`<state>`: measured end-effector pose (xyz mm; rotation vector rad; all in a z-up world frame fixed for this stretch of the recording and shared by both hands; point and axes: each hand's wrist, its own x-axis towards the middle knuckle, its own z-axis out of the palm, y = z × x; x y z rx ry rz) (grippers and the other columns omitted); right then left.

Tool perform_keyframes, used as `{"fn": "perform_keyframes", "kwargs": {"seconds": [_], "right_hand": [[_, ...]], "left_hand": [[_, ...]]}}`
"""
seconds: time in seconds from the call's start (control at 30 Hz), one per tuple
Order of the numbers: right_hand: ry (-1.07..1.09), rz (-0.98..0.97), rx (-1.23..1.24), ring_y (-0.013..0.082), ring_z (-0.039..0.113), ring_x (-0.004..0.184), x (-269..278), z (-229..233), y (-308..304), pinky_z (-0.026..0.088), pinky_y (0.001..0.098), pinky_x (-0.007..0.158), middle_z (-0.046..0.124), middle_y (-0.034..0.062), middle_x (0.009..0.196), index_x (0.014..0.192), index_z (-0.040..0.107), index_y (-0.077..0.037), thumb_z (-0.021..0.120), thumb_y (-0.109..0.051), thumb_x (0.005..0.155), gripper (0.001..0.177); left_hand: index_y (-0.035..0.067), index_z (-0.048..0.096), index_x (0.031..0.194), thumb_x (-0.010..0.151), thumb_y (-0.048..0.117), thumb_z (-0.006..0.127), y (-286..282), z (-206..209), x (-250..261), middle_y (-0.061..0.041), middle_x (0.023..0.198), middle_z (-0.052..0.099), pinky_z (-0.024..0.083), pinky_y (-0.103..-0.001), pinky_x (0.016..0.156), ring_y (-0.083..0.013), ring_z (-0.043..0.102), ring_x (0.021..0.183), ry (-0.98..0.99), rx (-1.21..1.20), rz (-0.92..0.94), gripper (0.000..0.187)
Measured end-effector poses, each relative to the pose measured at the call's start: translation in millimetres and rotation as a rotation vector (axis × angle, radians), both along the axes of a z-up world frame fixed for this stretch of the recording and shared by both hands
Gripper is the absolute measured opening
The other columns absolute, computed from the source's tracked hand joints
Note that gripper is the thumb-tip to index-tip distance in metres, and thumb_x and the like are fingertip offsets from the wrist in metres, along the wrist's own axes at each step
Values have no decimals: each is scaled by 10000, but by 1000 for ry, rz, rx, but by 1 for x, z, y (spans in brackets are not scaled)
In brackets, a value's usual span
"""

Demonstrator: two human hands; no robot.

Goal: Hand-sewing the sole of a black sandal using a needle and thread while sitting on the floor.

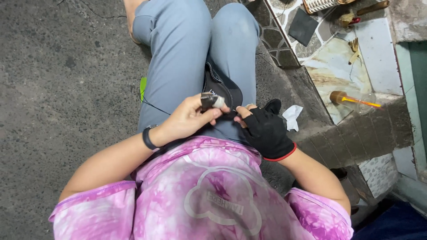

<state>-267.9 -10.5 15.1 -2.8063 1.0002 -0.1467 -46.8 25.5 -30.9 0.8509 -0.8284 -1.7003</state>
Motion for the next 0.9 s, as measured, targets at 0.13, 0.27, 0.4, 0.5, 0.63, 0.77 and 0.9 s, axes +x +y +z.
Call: {"fn": "perform_keyframes", "kwargs": {"seconds": [0.13,0.27,0.4,0.5,0.63,0.77,0.9], "right_hand": [[-66,-14,22,254,663,789,-5,-11,2,548,318,668,630,48,919,1169,628,-96,594,-225,916,286],[39,81,-133,246,645,773,-4,11,2,528,314,690,613,89,943,1256,637,-148,514,-268,938,361],[341,56,-111,201,639,614,4,58,4,520,280,527,538,21,811,1345,563,-265,519,-275,870,478],[551,-126,88,299,683,758,-28,104,2,548,360,647,653,99,903,1449,477,-267,534,-230,854,598],[228,-25,246,348,673,810,-5,68,-5,540,398,626,657,170,939,1252,620,-104,533,-185,893,378],[-600,-165,585,236,629,836,1,-3,2,500,286,742,658,90,974,898,734,-85,729,-112,816,87],[-677,-201,691,183,610,754,2,7,-1,472,235,698,668,60,905,852,739,-90,713,-90,820,41]], "left_hand": [[-41,573,1078,862,-9,649,7,-29,-15,-124,734,641,539,-223,475,-126,598,554,-240,34,57,231],[-45,490,1169,786,-58,693,6,-11,-18,-126,766,645,540,-203,483,-97,598,538,-136,63,20,434],[42,610,1086,766,114,789,-2,25,-15,-52,637,560,533,-352,604,-258,623,622,-512,-385,108,373],[-22,595,1073,875,110,683,-10,18,-21,-150,959,574,541,-403,721,-344,624,845,-715,-601,185,254],[-24,630,1020,885,120,676,-5,22,-10,-128,894,601,543,-375,723,-332,636,857,-778,-594,174,202],[-20,621,1014,857,156,710,4,33,11,-125,886,610,535,-399,746,-341,636,892,-875,-532,96,252],[30,638,836,833,139,679,2,60,26,-147,686,602,505,-463,623,-384,626,732,-816,-331,-90,117]]}}
